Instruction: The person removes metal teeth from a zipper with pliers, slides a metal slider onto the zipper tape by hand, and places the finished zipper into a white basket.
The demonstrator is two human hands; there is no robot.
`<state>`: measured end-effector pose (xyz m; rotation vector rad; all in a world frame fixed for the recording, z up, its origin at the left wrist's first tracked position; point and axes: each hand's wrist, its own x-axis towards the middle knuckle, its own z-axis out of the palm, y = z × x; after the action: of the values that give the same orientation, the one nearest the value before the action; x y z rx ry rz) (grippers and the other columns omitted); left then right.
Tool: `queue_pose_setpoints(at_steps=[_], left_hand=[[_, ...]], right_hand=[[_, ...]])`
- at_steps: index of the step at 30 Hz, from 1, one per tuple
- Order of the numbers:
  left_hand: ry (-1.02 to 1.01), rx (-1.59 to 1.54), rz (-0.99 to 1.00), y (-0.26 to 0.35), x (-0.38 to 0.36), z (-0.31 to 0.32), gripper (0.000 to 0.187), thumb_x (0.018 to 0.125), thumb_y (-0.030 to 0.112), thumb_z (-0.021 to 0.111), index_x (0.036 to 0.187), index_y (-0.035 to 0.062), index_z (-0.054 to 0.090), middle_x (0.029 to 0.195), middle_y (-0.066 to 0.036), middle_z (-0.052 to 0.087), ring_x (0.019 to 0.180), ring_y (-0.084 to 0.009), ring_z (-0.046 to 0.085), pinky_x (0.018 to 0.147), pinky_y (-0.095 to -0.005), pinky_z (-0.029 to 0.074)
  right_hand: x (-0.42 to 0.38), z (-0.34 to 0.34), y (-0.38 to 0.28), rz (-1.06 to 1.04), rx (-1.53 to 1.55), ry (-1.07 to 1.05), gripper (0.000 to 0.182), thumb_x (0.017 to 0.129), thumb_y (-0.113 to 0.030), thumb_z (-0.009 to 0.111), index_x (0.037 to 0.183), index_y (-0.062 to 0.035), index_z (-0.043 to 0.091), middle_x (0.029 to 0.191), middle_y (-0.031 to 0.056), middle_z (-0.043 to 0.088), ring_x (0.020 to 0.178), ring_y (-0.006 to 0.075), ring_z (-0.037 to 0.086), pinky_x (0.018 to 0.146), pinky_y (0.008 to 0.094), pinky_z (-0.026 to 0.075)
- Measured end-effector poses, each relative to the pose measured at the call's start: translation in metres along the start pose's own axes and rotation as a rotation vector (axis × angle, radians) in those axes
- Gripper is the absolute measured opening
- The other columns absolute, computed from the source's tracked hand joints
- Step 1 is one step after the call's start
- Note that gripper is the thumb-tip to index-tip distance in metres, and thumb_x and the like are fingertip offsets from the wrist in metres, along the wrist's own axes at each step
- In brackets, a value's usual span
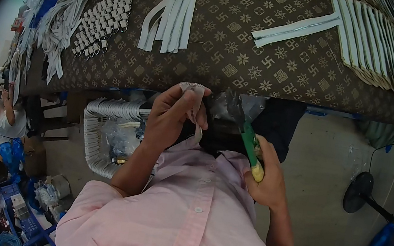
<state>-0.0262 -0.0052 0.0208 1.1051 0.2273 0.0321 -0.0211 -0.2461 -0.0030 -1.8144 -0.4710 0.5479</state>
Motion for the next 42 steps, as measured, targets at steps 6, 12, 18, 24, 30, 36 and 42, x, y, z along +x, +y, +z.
queue_pose_setpoints(at_steps=[6, 12, 18, 24, 30, 36, 42], left_hand=[[-0.044, 0.1, -0.044, 0.005, -0.002, 0.003, 0.017, 0.091, 0.012, 0.053, 0.093, -0.0028, 0.06, 0.068, -0.003, 0.058, 0.051, -0.0068, 0.054, 0.046, -0.0184, 0.043], [0.025, -0.008, -0.081, 0.003, -0.004, -0.002, 0.013, 0.088, 0.01, 0.055, 0.084, -0.0015, 0.059, 0.061, -0.002, 0.056, 0.044, -0.006, 0.051, 0.04, -0.0196, 0.041], [0.053, 0.038, -0.096, 0.004, -0.005, -0.001, 0.012, 0.086, 0.008, 0.054, 0.08, -0.0005, 0.058, 0.057, -0.001, 0.055, 0.043, -0.0052, 0.049, 0.04, -0.0189, 0.041], [0.079, 0.068, -0.103, 0.006, -0.005, 0.001, 0.012, 0.086, 0.008, 0.055, 0.077, -0.0001, 0.058, 0.057, 0.0, 0.054, 0.043, -0.0048, 0.049, 0.039, -0.0188, 0.04], [0.08, 0.089, -0.12, 0.006, -0.005, 0.003, 0.013, 0.086, 0.007, 0.054, 0.076, 0.0005, 0.057, 0.056, 0.0, 0.053, 0.042, -0.0047, 0.048, 0.039, -0.0188, 0.039], [0.084, 0.11, -0.133, 0.003, -0.005, 0.004, 0.014, 0.086, 0.007, 0.052, 0.074, 0.0008, 0.057, 0.054, 0.0, 0.052, 0.042, -0.0044, 0.048, 0.04, -0.0186, 0.038], [0.087, 0.17, -0.133, -0.001, -0.005, 0.004, 0.016, 0.087, 0.008, 0.052, 0.074, 0.0006, 0.057, 0.054, 0.0, 0.053, 0.042, -0.0043, 0.047, 0.04, -0.0185, 0.038]], right_hand=[[0.002, 0.002, -0.006, -0.055, -0.16, -0.031, 0.068, 0.066, 0.001, 0.057, 0.13, 0.0009, 0.034, 0.114, 0.0176, 0.047, 0.102, 0.03, 0.049, 0.092, 0.0348, 0.038], [0.005, -0.002, -0.01, -0.051, -0.218, -0.079, 0.071, 0.065, 0.0, 0.058, 0.131, 0.0002, 0.033, 0.115, 0.0192, 0.046, 0.106, 0.0327, 0.048, 0.093, 0.0367, 0.037], [0.005, -0.006, -0.014, -0.043, -0.269, -0.099, 0.07, 0.064, 0.0, 0.058, 0.13, -0.0013, 0.035, 0.116, 0.0203, 0.046, 0.104, 0.0345, 0.049, 0.092, 0.0368, 0.038], [0.006, -0.007, -0.013, -0.047, -0.304, -0.095, 0.068, 0.064, 0.0, 0.058, 0.129, -0.003, 0.037, 0.113, 0.0193, 0.048, 0.1, 0.0341, 0.051, 0.088, 0.0368, 0.04], [0.006, -0.007, -0.016, -0.022, -0.293, -0.102, 0.065, 0.063, 0.002, 0.057, 0.125, -0.0035, 0.041, 0.104, 0.0176, 0.051, 0.09, 0.033, 0.052, 0.081, 0.0372, 0.043], [0.003, -0.003, -0.011, -0.075, -0.322, -0.061, 0.063, 0.063, 0.003, 0.056, 0.124, -0.0031, 0.041, 0.096, 0.0167, 0.051, 0.084, 0.0328, 0.052, 0.075, 0.0363, 0.043], [-0.003, -0.002, -0.005, 0.017, -0.404, -0.086, 0.058, 0.064, 0.002, 0.058, 0.119, 0.0026, 0.041, 0.096, 0.0196, 0.05, 0.087, 0.0359, 0.051, 0.078, 0.0399, 0.042]])
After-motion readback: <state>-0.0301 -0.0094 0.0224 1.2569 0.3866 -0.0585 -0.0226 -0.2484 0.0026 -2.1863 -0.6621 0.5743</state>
